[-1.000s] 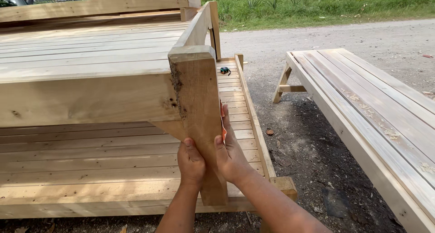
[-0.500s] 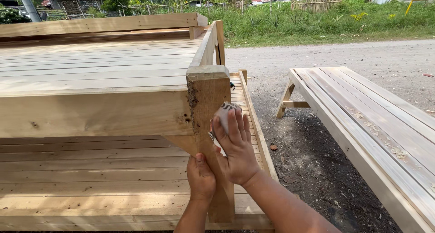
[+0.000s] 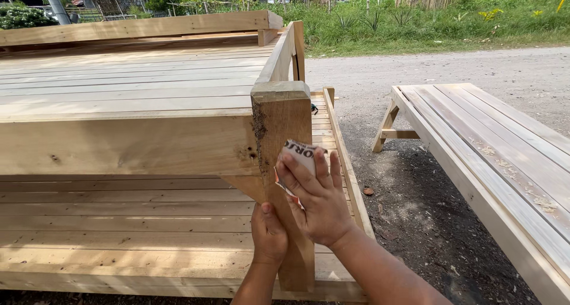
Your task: The person sands a slatted wooden table and bench frame outdoors, rubbing sandpaper by hand across the tabletop planks, edges, and corner joints, and also sands the legs and side rails of the furniture, working over different surfaces one section at a time.
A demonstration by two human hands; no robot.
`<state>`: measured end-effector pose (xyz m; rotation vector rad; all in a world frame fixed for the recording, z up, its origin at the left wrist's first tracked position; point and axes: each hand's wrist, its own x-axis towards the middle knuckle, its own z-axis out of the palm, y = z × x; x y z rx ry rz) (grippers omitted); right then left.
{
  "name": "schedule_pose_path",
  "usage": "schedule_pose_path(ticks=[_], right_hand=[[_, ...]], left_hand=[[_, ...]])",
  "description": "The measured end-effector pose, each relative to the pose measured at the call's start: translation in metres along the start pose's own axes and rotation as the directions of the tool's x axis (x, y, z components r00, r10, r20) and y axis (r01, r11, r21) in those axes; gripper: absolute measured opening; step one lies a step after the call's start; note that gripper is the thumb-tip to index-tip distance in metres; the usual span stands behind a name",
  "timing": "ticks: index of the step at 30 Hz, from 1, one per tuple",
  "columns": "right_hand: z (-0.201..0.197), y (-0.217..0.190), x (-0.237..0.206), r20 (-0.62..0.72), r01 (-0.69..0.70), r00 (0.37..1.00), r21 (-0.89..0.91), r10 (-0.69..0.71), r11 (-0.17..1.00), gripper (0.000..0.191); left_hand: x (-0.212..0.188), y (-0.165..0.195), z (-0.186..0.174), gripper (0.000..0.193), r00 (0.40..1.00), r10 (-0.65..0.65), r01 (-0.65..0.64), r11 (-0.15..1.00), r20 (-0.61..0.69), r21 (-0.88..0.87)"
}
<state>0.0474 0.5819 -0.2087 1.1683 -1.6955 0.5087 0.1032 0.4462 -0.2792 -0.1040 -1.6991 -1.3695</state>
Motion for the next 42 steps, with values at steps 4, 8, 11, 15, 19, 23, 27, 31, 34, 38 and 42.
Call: schedule_pose_path(ticks=[4, 8, 11, 15, 19, 23, 27, 31, 34, 38, 42], right_hand=[[0.005, 0.026, 0.037, -0.044, -0.036, 0.998, 0.045, 0.038, 0.998, 0.057], [0.029, -0.017, -0.072, 0.139, -0.014, 0.990, 0.140, -0.005, 0.990, 0.071], [0.043, -0.044, -0.141, 0.208, 0.049, 0.976, 0.072, -0.063, 0.996, 0.066], [0.047, -0.018, -0.094, -0.006, 0.006, 1.000, 0.348, -0.004, 0.937, 0.071], [0.040, 0.014, -0.002, -0.117, -0.078, 0.970, 0.679, 0.212, 0.730, 0.069], [0.038, -0.022, -0.041, -0.064, -0.165, 0.946, 0.745, 0.316, 0.646, 0.070], [0.043, -0.082, -0.135, 0.320, -0.562, 0.773, 0.745, 0.547, 0.358, 0.072], [0.047, -0.081, -0.118, 0.303, -0.481, 0.750, 0.860, 0.588, 0.171, 0.073], [0.038, -0.038, -0.057, 0.114, -0.310, 0.881, 0.872, 0.460, 0.378, 0.073], [0.031, -0.021, -0.034, 0.153, -0.262, 0.895, 0.940, 0.419, 0.218, 0.080], [0.031, -0.074, -0.109, 0.448, -0.554, 0.650, 0.832, 0.614, -0.020, 0.068]], left_hand=[[-0.005, 0.003, -0.001, 0.082, 0.973, -0.232, 0.231, 0.971, 0.014, 0.055], [-0.004, 0.005, 0.000, 0.080, 0.984, -0.179, 0.179, 0.983, 0.003, -0.024], [-0.001, 0.001, -0.001, 0.079, 0.994, -0.113, 0.113, 0.993, 0.003, 0.017], [-0.001, -0.010, -0.003, 0.077, 0.998, -0.051, 0.053, 0.993, -0.026, 0.103], [-0.004, -0.017, -0.004, 0.076, 0.997, -0.079, 0.078, 0.994, 0.005, 0.071], [-0.005, -0.023, -0.003, 0.076, 0.997, -0.065, 0.068, 0.994, -0.034, 0.087], [-0.006, -0.023, -0.002, 0.076, 1.000, -0.003, 0.003, 1.000, -0.014, -0.020], [-0.008, -0.022, -0.003, 0.075, 0.999, -0.025, 0.025, 1.000, -0.036, 0.013], [-0.010, -0.022, -0.005, 0.075, 0.999, -0.016, 0.018, 0.999, -0.036, 0.046], [-0.010, -0.025, -0.006, 0.075, 0.998, 0.034, -0.027, 0.993, -0.062, 0.115], [-0.010, -0.029, -0.006, 0.075, 0.997, 0.012, -0.007, 0.997, -0.074, 0.078]])
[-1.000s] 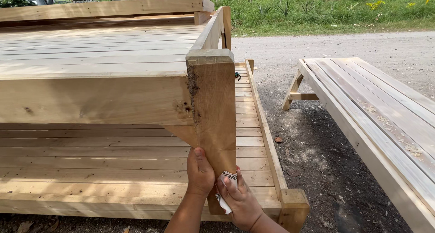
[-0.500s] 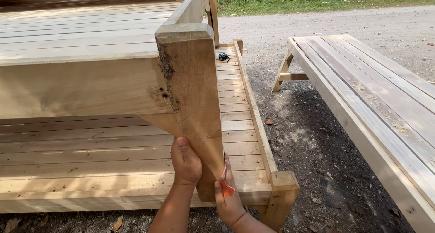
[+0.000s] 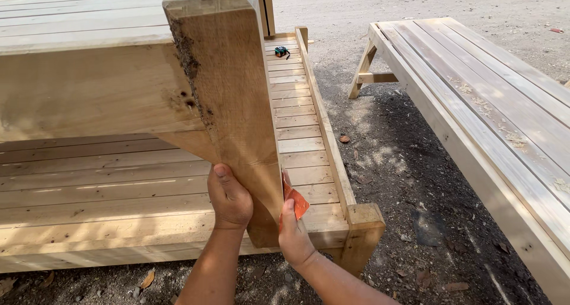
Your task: The person sands a slatted wooden table and bench frame outdoors, rubbing sandpaper by hand across the tabletop planks, edges, and corner joints, and also sands the legs and side rails of the furniture, working over different surfaces one section at a time.
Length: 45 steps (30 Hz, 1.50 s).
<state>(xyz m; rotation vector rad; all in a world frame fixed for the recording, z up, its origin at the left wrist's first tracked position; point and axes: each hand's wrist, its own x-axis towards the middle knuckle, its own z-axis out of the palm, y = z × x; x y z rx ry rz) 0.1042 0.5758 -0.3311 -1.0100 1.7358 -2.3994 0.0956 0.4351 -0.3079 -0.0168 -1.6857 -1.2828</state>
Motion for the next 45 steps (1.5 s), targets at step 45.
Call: schedule_pose_path(ticks=[45], right_hand=[[-0.019, 0.008, 0.022, 0.124, -0.543, 0.839, 0.259, 0.530, 0.799, 0.066]], left_hand=[[0.006, 0.036, 0.008, 0.070, 0.952, 0.299, -0.285, 0.944, -0.064, 0.165]])
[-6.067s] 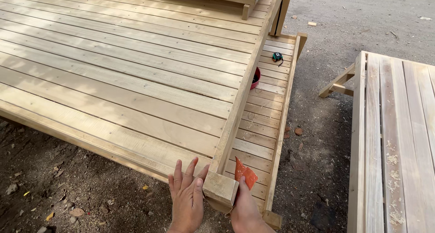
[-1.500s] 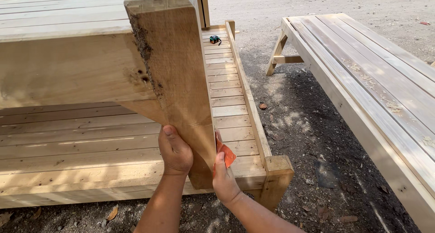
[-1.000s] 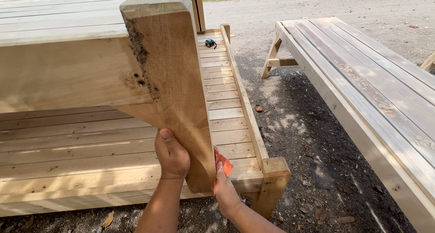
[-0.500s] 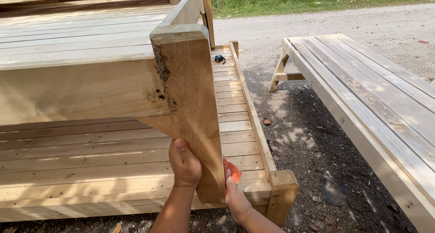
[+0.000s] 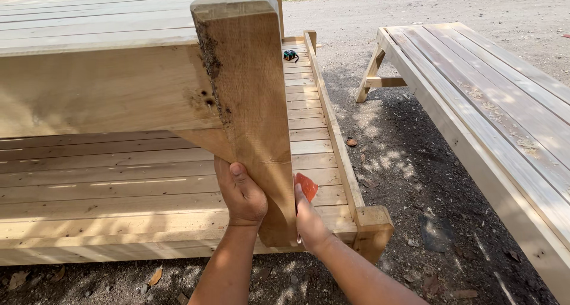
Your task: The person sands a slatted wooden table and bench frame outdoors, rubbing sandpaper by hand across the tabletop planks, edges, and corner joints, and also sands the legs and side rails of the furniture, working over different surfaces one section at a time.
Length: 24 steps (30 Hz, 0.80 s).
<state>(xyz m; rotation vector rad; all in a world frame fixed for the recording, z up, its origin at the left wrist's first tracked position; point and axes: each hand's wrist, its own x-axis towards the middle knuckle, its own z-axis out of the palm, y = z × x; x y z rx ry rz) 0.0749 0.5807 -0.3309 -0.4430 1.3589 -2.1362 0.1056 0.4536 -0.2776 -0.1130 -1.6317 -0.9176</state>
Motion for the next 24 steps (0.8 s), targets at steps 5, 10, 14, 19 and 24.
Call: schedule_pose_path(ticks=[5, 10, 14, 19, 24], right_hand=[[-0.010, 0.009, 0.019, -0.026, -0.135, 0.990, 0.107, 0.139, 0.985, 0.072], [0.002, -0.042, 0.052, 0.033, 0.039, 0.998, 0.192, -0.046, 0.981, 0.068], [0.002, 0.003, 0.000, -0.099, -0.012, 0.995, 0.032, 0.015, 0.999, 0.064], [0.012, -0.008, 0.005, 0.003, 0.129, 0.991, 0.159, -0.132, 0.979, 0.066], [0.034, -0.100, 0.047, 0.000, 0.276, 0.957, -0.301, -0.289, 0.913, 0.078]], left_hand=[[0.002, 0.011, 0.000, 0.060, 0.997, -0.032, 0.035, 0.998, -0.065, 0.048], [0.002, 0.012, 0.000, 0.059, 0.995, 0.022, -0.011, 0.992, -0.092, 0.123], [0.002, 0.012, 0.001, 0.061, 0.994, 0.028, -0.015, 0.992, -0.106, 0.126], [0.002, 0.013, 0.001, 0.061, 0.992, 0.044, -0.025, 0.986, -0.115, 0.166], [0.001, 0.011, 0.001, 0.061, 0.994, 0.009, 0.007, 0.989, -0.106, 0.148]])
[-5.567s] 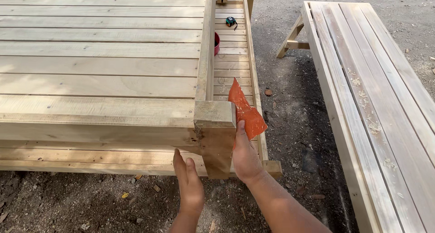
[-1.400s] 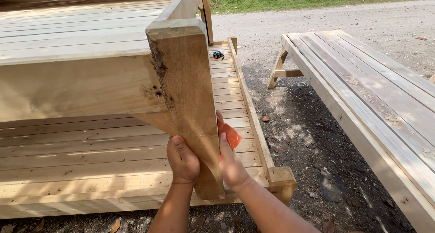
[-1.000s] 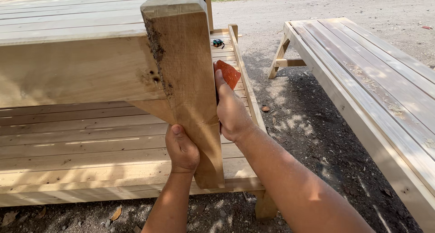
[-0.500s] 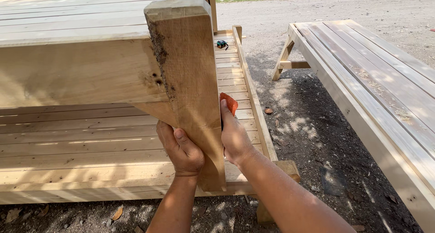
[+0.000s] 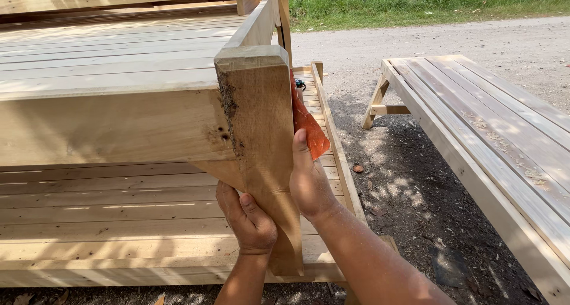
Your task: The person sands a slatted wooden table and bench frame outdoors, rubbing sandpaper by hand across the tabletop planks, edges, and corner joints, and also sands the legs and side rails of the furniture, working over different surfaces one section at a time.
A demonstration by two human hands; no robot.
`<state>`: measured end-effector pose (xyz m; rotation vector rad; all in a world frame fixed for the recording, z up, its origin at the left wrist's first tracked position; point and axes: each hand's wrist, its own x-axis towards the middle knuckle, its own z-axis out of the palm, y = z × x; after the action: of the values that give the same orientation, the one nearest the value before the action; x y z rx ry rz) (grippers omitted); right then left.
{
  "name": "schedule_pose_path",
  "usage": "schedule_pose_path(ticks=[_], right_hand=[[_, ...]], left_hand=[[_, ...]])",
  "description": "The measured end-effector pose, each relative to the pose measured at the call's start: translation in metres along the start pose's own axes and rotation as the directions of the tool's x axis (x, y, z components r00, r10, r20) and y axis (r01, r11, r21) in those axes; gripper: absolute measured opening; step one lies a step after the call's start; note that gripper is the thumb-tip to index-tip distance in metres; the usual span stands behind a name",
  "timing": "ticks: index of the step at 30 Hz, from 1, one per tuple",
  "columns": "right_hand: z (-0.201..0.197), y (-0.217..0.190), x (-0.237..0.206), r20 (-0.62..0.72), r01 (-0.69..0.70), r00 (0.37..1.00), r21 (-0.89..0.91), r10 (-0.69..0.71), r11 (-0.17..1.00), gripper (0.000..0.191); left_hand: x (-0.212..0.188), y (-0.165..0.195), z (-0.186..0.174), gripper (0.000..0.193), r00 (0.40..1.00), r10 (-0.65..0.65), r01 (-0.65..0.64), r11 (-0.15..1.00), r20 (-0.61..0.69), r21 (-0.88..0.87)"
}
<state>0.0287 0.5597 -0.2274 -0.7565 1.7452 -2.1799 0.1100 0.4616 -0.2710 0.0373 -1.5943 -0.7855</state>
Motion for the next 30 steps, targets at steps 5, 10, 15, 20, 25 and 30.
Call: schedule_pose_path(ticks=[5, 10, 15, 20, 25, 30], right_hand=[[0.010, 0.062, -0.078, 0.067, 0.554, 0.830, -0.208, -0.553, 0.806, 0.069], [0.006, 0.072, -0.083, 0.058, 0.468, 0.883, -0.177, -0.465, 0.866, 0.064], [-0.003, -0.038, 0.021, 0.001, 0.232, 0.973, -0.073, -0.232, 0.970, 0.072], [-0.009, 0.003, -0.029, 0.066, 0.004, 0.998, 0.053, -0.008, 0.999, 0.069], [-0.003, 0.022, -0.057, 0.023, 0.187, 0.982, -0.138, -0.186, 0.972, 0.067], [0.012, -0.078, 0.034, 0.059, 0.019, 0.998, 0.264, -0.036, 0.964, 0.076]], left_hand=[[-0.002, -0.003, 0.001, 0.061, 1.000, -0.026, 0.026, 1.000, -0.002, -0.014], [-0.004, -0.005, 0.001, 0.060, 0.999, -0.041, 0.041, 0.999, -0.021, -0.011], [-0.004, -0.006, 0.002, 0.060, 0.999, -0.005, 0.005, 1.000, -0.033, -0.008], [-0.005, -0.007, 0.003, 0.058, 0.999, -0.018, 0.018, 1.000, -0.042, 0.014], [-0.005, -0.009, 0.003, 0.060, 0.999, -0.029, 0.029, 1.000, -0.027, 0.007], [-0.003, -0.008, 0.002, 0.061, 1.000, 0.003, -0.003, 1.000, 0.004, -0.008]])
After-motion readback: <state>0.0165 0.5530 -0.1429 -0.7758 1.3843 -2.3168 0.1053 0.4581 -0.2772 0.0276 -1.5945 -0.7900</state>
